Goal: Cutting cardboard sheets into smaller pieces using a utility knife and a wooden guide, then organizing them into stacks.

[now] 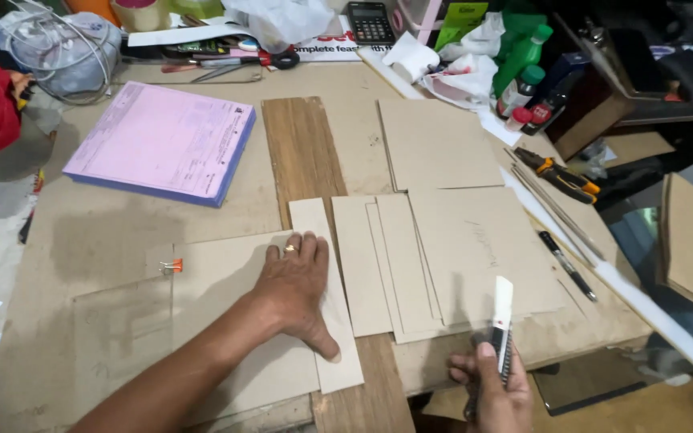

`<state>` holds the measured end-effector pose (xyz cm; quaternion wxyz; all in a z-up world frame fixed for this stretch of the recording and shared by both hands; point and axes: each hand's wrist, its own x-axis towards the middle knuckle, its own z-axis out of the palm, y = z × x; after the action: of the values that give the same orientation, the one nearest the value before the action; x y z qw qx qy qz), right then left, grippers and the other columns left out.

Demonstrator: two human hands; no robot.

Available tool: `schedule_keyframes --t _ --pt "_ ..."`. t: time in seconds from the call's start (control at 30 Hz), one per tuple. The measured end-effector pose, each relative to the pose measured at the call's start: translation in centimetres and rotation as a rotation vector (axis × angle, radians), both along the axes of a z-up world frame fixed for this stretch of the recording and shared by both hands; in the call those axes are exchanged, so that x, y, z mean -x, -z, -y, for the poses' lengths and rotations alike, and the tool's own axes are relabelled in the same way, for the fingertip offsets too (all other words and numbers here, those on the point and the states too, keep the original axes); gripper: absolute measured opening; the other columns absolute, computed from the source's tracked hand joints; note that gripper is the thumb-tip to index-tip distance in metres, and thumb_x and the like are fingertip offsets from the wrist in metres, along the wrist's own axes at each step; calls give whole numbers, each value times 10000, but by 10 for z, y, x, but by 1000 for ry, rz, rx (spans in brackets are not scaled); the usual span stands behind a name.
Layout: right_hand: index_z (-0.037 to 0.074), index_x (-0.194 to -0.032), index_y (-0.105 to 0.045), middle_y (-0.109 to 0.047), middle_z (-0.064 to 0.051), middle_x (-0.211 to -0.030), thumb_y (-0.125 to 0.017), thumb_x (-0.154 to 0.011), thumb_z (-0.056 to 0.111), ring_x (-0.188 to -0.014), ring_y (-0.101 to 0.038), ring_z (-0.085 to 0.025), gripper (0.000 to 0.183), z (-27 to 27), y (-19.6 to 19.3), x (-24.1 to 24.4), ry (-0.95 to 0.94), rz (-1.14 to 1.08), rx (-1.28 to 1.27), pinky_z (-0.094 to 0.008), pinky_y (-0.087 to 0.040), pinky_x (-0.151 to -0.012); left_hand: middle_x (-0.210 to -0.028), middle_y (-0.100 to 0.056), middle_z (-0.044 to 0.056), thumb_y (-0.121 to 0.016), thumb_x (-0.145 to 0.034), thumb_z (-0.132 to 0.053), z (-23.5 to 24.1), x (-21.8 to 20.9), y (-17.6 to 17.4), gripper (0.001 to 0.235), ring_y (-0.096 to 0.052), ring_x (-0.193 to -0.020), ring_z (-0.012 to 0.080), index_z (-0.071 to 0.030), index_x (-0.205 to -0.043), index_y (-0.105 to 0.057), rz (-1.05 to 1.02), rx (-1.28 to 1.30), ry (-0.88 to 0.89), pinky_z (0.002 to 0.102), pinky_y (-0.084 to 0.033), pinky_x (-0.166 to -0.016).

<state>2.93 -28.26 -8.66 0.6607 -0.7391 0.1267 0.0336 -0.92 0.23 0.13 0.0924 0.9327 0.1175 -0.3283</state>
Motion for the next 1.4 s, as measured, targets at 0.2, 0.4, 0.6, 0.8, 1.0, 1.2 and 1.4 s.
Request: schedule_keyframes --t 0.2,0.4,0.6,0.8,1.0,1.2,1.4 --pt "70 -1095 -741 -681 -100 -690 -602 -1017 364 -599 -591 -195 335 65 -12 -51 -19 138 438 -367 -483 -516 -1351 -438 230 -903 -655 -694 -17 -14 52 1149 -461 -1240 430 -25 -1423 -370 460 47 11 569 -429 -1025" --pt "-10 -1151 -686 -722 -306 -1051 -551 -1035 357 -1070 -662 -544 408 68 -18 -160 -197 235 924 -635 -501 -915 -1547 -332 326 -618 -907 -179 8 -43 -8 803 -413 -1420 510 50 -1581 -247 690 378 -344 615 -450 -1091" --pt "178 -1124 -770 -749 -179 -1051 -756 -865 444 -1065 -696 -456 372 43 -18 -142 -323 204 956 -558 -546 -911 -1293 -595 294 -725 -761 -173 -28 -130 69 773 -644 -1174 487 17 -1466 -472 705 153 -326 609 -584 -862" --pt "170 -1207 -754 -725 -158 -1118 -755 -863 437 -1092 -684 -421 435 23 -25 -109 -381 179 848 -519 -537 -914 -570 -633 159 -617 -833 -31 -50 -169 74 147 -645 -477 280 -8 -780 -751 697 52 -234 374 -491 -405" --pt "246 -1273 -721 -744 -124 -1194 -770 -844 492 -1158 -676 -390 497 11 -30 -93 -408 73 708 -484 -539 -928 -566 -638 138 -576 -834 -100 -58 -164 76 202 -641 -492 278 -59 -744 -752 694 26 -248 374 -449 -426" --pt "-25 -1273 -680 -594 -133 -821 -758 -891 217 -687 -540 -214 459 15 -50 -104 -290 -28 140 -295 -414 -450 -1259 -607 301 -639 -905 -117 8 -47 21 497 -613 -1196 482 15 -1380 -572 836 -25 -90 614 -484 -996" --pt "-10 -1204 -701 -541 -64 -740 -721 -919 215 -591 -526 -144 364 9 -42 -124 -373 -135 61 -219 -333 -359 -1340 -562 331 -574 -998 -243 31 17 57 470 -527 -1305 509 46 -1369 -595 918 72 -139 631 -389 -1113"
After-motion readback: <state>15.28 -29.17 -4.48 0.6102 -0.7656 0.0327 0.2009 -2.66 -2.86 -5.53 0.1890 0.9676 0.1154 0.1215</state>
